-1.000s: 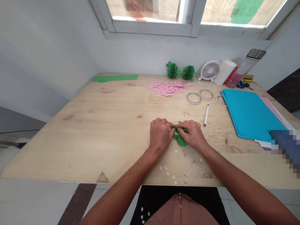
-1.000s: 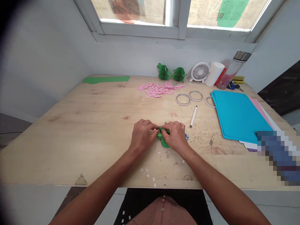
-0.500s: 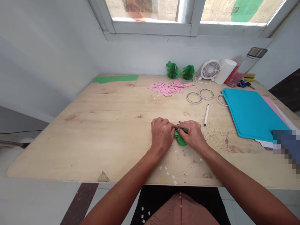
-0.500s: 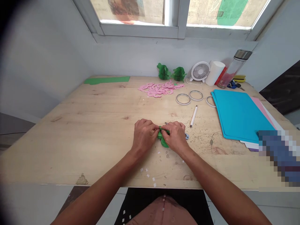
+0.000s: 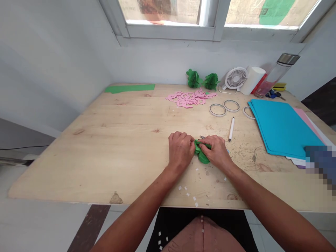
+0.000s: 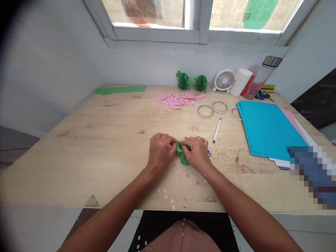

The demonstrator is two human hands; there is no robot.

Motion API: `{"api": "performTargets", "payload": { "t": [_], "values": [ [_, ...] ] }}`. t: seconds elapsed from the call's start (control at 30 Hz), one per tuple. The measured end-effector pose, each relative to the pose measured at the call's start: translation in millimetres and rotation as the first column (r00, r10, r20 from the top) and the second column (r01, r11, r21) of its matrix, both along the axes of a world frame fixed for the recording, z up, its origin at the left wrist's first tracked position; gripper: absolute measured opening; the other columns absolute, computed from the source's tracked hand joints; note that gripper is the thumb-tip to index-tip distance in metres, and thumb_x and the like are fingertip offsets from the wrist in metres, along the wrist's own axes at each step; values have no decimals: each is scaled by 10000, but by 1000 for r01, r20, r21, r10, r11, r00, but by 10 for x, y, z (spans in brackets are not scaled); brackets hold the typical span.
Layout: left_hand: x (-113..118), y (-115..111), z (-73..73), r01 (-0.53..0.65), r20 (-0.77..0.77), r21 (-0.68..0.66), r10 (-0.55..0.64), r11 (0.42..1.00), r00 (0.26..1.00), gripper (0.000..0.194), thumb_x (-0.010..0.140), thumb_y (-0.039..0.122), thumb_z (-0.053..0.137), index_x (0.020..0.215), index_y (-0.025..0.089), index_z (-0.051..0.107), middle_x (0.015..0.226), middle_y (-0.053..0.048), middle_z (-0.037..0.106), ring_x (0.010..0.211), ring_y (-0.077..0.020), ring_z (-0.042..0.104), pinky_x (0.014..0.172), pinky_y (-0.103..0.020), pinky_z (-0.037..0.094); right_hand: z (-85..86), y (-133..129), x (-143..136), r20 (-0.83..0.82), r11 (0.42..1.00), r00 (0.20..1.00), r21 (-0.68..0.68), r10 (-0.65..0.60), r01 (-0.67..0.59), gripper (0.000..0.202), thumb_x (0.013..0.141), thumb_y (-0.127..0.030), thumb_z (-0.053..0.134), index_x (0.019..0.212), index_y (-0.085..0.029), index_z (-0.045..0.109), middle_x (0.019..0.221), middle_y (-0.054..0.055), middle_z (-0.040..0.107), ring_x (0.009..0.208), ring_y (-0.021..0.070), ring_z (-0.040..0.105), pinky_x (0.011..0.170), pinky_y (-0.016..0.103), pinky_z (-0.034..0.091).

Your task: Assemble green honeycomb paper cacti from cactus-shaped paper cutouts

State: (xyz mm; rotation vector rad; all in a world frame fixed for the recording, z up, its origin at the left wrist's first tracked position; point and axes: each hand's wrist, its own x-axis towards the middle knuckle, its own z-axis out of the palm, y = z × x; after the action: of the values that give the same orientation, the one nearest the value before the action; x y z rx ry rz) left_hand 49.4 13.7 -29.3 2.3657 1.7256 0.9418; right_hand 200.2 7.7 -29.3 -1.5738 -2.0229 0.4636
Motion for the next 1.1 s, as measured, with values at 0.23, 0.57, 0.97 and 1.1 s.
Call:
{"api": "performTargets", "payload": {
  "t": [0.23,0.57,0.97,1.1],
  "values": [
    [-363,-154,200,40,-29,-114,-44,993,999,170,780,182,554,612,188,584,665,-21,649,733,-213,549,786,-412,417,84,-91,-3,19,999,1000,47,15,-16,180,819,-218,546,851,-259,718,832,6,712,911,233,582,919,477,303],
    [-328,-123,78,412,-176,102,-391,905,903,430,823,13,388,1181,173,565,1229,-54,623,1247,-265,449,1018,-454,354,202,-405,-3,197,969,979,225,59,-103,194,876,-226,521,997,-217,672,996,32,707,1009,233,558,997,481,247],
    [-502,-211,-59,496,-412,-61,-474,866,778,485,887,96,386,1349,233,431,1431,-47,448,1354,-259,339,1092,-487,266,80,-742,82,414,928,906,296,89,-227,347,883,-278,524,1210,-179,585,1250,72,620,1245,285,450,1093,544,182],
    [-531,-222,-60,501,-425,-104,-493,859,759,539,878,108,407,1389,276,374,1466,-39,396,1369,-257,313,1099,-481,251,48,-753,143,496,911,857,278,136,-305,407,899,-306,503,1275,-156,536,1332,70,561,1300,287,399,1113,553,156]
  ]
}}
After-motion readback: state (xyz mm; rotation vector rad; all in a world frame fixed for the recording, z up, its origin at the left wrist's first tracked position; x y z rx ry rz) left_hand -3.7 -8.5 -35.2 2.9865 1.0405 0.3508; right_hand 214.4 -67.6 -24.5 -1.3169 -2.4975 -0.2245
